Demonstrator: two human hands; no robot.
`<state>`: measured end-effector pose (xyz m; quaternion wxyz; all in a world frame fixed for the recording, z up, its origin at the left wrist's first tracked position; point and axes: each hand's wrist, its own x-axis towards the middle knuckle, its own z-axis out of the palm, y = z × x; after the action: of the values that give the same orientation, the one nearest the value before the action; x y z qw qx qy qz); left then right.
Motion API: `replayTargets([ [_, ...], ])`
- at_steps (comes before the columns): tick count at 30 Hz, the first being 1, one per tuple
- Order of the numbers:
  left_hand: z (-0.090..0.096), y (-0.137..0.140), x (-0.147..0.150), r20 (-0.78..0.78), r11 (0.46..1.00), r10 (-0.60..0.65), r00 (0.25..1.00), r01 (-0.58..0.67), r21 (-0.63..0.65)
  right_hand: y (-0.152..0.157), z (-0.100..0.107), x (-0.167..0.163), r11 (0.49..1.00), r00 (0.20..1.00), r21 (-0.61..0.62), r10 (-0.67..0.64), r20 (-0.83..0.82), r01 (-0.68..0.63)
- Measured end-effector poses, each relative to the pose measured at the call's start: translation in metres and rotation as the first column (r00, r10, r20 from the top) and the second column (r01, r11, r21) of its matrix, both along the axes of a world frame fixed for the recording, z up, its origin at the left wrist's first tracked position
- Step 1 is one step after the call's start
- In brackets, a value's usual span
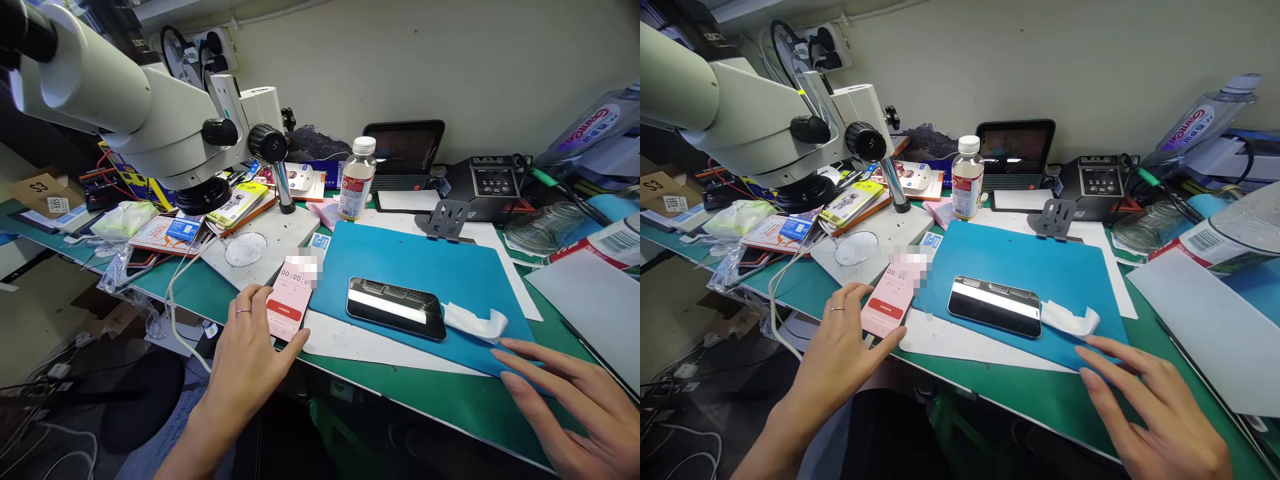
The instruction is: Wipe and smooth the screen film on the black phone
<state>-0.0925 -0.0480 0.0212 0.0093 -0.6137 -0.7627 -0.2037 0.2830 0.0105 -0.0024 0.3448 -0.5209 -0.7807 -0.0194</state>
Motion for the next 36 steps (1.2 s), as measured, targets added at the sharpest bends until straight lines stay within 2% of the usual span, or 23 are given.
replayTargets([
  [3,0.002,0.003,0.006,-0.051,0.994,0.024,0.998,-0.030,-0.104,-0.001,0.003,-0.004,0.995,0.994,0.015,0.103,-0.045,-0.102],
  [11,0.020,0.014,0.016,-0.133,0.960,0.071,0.988,-0.104,-0.258,-0.003,0.017,-0.010,0.987,0.987,0.009,0.159,0.007,-0.159],
  [16,0.023,0.019,0.015,-0.157,0.964,0.068,0.985,-0.105,-0.244,-0.001,0.015,-0.007,0.978,0.978,0.024,0.206,0.001,-0.206],
  [23,0.029,0.025,0.010,-0.001,0.966,0.064,0.998,-0.063,-0.251,0.001,0.011,-0.004,0.983,0.983,-0.002,0.183,-0.011,-0.183],
  [29,0.024,0.032,0.012,-0.039,0.969,0.041,0.998,-0.049,-0.242,0.003,0.007,-0.004,0.988,0.990,-0.059,0.143,0.001,-0.142],
  [36,0.024,0.033,0.009,-0.040,0.950,0.029,0.999,-0.040,-0.309,0.006,0.005,-0.003,0.986,0.989,-0.089,0.146,0.023,-0.143],
])
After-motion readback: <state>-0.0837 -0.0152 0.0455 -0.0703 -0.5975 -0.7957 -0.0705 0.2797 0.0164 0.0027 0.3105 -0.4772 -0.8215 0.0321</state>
